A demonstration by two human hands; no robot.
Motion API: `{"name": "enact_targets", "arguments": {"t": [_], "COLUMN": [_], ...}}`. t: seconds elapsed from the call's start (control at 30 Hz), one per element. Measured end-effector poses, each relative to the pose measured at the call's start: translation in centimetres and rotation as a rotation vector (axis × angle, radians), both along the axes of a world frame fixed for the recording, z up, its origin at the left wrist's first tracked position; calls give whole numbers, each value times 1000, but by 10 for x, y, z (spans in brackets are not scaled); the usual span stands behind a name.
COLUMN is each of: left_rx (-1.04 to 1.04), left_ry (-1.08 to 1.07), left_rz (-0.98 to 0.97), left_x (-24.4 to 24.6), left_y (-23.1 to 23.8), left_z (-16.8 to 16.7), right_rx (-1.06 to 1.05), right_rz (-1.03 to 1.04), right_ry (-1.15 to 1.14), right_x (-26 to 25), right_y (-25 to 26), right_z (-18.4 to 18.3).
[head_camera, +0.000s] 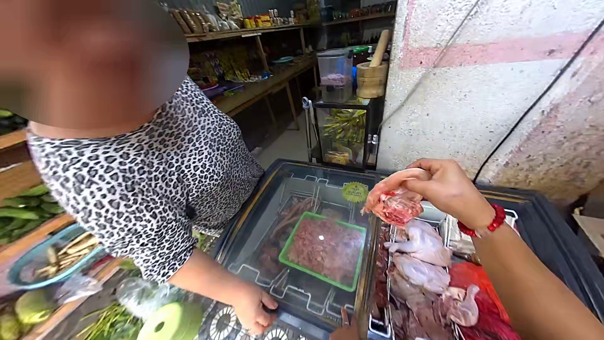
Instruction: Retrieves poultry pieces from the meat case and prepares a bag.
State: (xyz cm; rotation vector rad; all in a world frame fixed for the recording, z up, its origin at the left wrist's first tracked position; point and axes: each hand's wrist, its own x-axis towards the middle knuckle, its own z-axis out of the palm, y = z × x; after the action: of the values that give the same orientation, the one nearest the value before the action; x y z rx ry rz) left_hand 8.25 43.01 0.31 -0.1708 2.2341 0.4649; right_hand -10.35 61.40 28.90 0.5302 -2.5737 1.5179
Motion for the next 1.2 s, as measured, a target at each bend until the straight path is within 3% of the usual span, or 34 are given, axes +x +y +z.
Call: {"name": "enact_targets", "arguments": {"t": [0.07, 0.17, 0.63, 0.73, 0.83, 1.03, 1.2], "left_rx": [-6, -23, -45, 0, 61, 51, -9], "left_ry": [-16, -32, -82, 15, 139, 265, 231], "left_rz": [-13, -28, -86, -30, -21, -43, -94], "left_x": [-1, -2, -14, -31, -59, -100, -107], "left_y": [-1, 0, -3, -11, -13, 5, 17], "left_z": [-4, -8, 1, 8, 11, 19, 19], "right_rx": [18, 40, 116, 141, 213, 358, 308], "right_rz": [-43, -93, -95, -36, 40, 228, 234], "right_ry": [-174, -257, -117, -71, 74, 639, 709], "right_x": [-11, -21, -20, -20, -21, -35, -32], "right_y": [8, 19, 31, 30, 30, 33, 33], "right_z": [-4, -17, -19, -17, -20, -45, -57]}}
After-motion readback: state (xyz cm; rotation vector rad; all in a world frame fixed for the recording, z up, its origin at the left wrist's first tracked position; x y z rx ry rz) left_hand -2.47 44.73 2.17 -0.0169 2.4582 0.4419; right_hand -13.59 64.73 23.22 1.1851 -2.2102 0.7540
